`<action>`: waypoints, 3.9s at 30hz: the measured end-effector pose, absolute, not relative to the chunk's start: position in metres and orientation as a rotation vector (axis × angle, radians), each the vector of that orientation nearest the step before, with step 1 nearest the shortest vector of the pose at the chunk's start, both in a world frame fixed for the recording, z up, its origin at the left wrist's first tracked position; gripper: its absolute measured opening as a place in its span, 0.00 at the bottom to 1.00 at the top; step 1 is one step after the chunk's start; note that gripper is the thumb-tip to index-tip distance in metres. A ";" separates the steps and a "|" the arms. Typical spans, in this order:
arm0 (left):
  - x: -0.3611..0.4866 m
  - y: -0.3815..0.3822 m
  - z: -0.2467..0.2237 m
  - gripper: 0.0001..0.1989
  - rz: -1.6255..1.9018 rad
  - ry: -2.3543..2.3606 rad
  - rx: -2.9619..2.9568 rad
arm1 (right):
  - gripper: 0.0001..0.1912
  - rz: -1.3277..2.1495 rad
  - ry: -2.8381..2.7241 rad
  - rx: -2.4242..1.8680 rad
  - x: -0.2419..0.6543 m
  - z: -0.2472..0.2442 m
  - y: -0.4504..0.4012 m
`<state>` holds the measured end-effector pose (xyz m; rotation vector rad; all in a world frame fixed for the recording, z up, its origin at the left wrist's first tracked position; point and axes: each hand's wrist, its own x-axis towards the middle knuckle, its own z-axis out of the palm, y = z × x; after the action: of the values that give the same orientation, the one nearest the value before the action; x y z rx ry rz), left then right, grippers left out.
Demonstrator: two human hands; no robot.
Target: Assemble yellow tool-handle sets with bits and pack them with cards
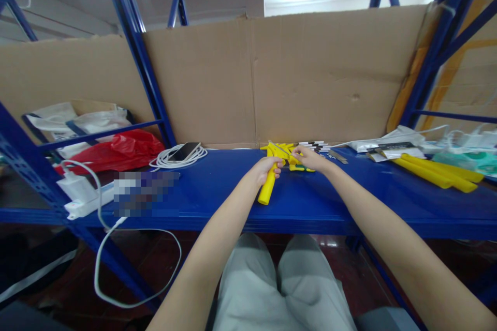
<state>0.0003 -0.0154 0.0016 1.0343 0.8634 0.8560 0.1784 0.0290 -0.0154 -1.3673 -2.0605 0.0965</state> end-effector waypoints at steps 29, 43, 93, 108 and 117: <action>0.002 -0.017 0.002 0.06 0.764 0.889 1.031 | 0.06 -0.006 -2.088 -1.213 0.171 -0.029 0.040; 0.000 -0.018 0.004 0.08 0.813 0.891 1.042 | 0.14 0.030 -1.915 -1.283 0.170 -0.043 0.050; -0.006 -0.007 0.002 0.09 0.996 0.884 0.838 | 0.17 0.348 -1.431 -0.972 0.231 0.012 0.019; -0.005 -0.010 0.003 0.09 0.980 0.888 0.836 | 0.19 0.401 -1.433 -0.948 0.221 0.013 0.015; -0.006 -0.011 0.003 0.09 0.970 0.888 0.856 | 0.18 0.405 -1.443 -0.977 0.220 0.013 0.013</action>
<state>-0.0055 -0.0106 0.0031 0.8562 0.8879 0.9703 0.2200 0.0132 0.0132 -0.9770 -1.4427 0.4055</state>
